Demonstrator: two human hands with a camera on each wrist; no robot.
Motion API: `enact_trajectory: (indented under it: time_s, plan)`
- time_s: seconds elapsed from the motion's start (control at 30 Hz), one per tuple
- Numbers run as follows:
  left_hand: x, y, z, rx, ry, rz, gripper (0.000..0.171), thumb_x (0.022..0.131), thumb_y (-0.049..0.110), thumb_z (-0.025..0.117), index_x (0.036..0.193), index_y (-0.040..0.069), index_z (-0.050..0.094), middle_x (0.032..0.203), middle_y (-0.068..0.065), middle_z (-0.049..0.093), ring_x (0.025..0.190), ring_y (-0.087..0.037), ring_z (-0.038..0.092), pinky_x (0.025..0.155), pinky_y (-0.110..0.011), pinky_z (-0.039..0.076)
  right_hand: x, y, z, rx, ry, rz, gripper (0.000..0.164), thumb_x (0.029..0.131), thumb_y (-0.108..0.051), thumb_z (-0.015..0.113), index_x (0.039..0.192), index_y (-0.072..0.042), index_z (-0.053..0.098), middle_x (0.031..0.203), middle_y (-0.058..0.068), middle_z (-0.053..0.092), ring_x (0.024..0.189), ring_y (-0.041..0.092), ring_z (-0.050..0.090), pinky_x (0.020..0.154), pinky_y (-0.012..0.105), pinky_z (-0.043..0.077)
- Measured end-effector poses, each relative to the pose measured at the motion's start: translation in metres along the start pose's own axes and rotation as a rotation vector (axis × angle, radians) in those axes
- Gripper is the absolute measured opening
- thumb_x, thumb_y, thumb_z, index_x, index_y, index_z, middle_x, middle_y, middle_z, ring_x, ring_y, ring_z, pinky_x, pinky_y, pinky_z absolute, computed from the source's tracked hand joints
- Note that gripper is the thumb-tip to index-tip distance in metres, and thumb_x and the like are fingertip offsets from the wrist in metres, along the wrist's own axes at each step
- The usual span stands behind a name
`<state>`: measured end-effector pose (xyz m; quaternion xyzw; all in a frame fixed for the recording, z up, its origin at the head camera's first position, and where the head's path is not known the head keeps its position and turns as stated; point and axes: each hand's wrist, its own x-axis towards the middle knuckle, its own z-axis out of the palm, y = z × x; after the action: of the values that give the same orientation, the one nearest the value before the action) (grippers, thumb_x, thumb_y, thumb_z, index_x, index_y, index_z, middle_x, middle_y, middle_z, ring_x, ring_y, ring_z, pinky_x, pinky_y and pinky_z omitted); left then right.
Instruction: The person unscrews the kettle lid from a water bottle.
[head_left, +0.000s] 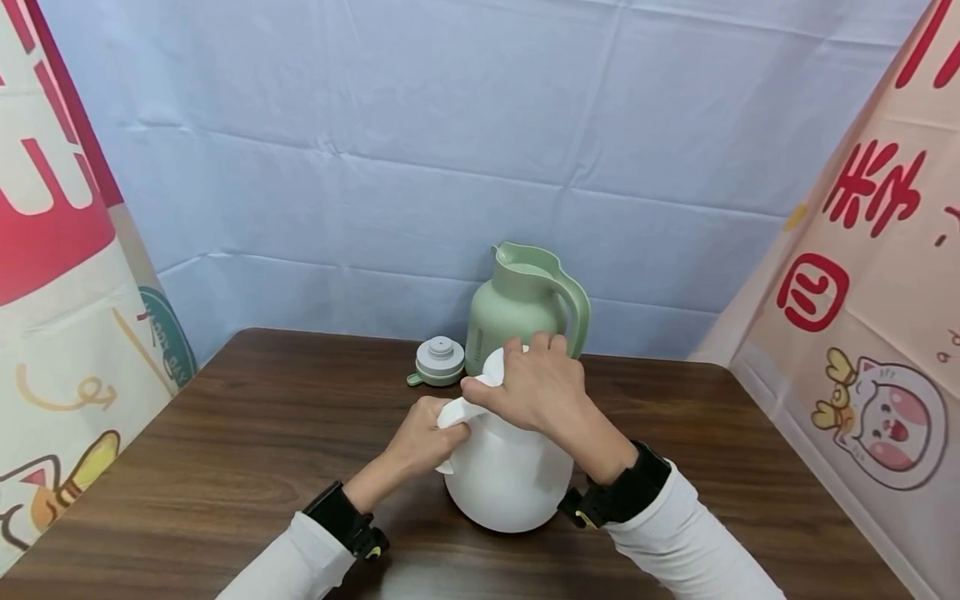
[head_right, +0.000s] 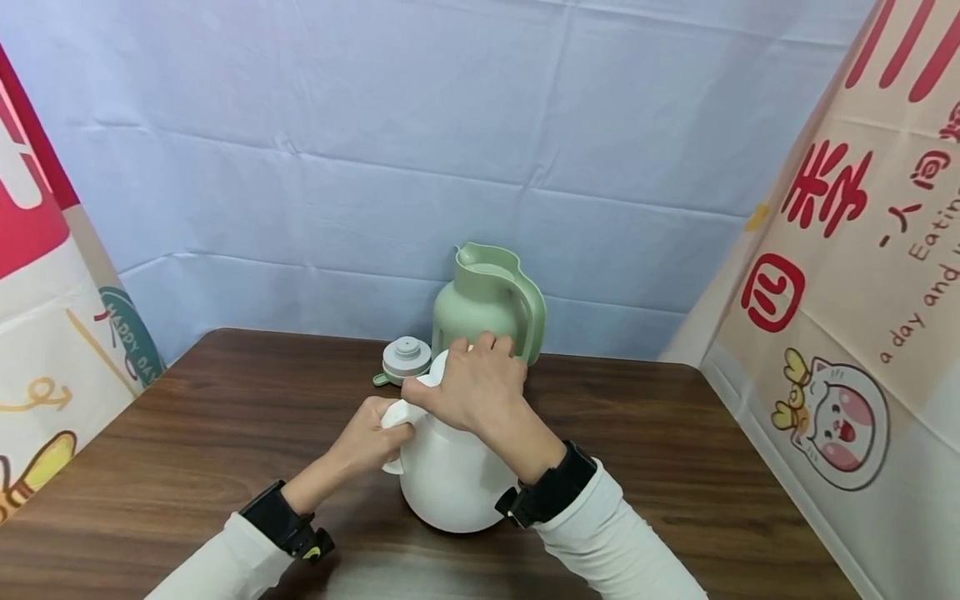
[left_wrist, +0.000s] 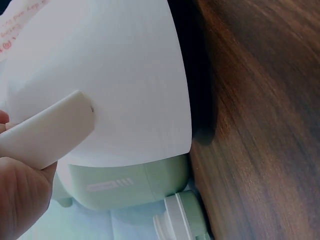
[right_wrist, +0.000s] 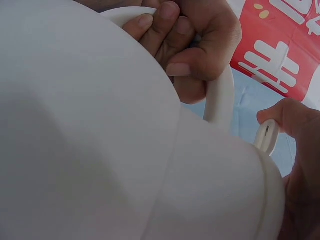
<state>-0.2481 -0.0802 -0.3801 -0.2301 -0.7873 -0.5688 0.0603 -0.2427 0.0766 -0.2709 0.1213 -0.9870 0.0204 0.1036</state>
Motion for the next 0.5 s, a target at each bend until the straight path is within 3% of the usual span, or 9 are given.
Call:
enact_trajectory:
  time_s: [0.17,0.37,0.5]
  plan:
    - [-0.001,0.007,-0.002,-0.02,-0.027,-0.032,0.021,0.077,-0.005,0.052,0.059,0.006,0.049,0.048,0.005,0.041,0.041,-0.009,0.04,0.044,-0.025,0.036,-0.001,0.004,-0.001,-0.001,-0.012,-0.051,0.076,0.075,-0.07,0.044,0.112,-0.004,0.055,0.105,0.019,0.048,0.096,0.035,0.041,0.06,0.046,0.044]
    - [-0.009,0.036,-0.006,-0.015,-0.028,-0.013,0.02,0.075,-0.008,0.05,0.06,0.004,0.049,0.048,0.007,0.04,0.041,-0.006,0.039,0.044,-0.024,0.036,-0.001,0.013,-0.001,0.038,0.004,-0.142,0.074,0.076,-0.067,0.048,0.116,-0.004,0.055,0.109,0.02,0.049,0.1,0.038,0.042,0.07,0.056,0.04]
    - [-0.01,0.037,-0.006,-0.028,-0.024,-0.011,0.017,0.075,-0.008,0.05,0.062,0.002,0.052,0.047,0.007,0.04,0.041,-0.007,0.039,0.044,-0.024,0.035,-0.001,0.019,-0.002,0.079,0.009,-0.215,0.072,0.075,-0.063,0.051,0.119,-0.006,0.055,0.108,0.018,0.05,0.1,0.037,0.043,0.071,0.055,0.039]
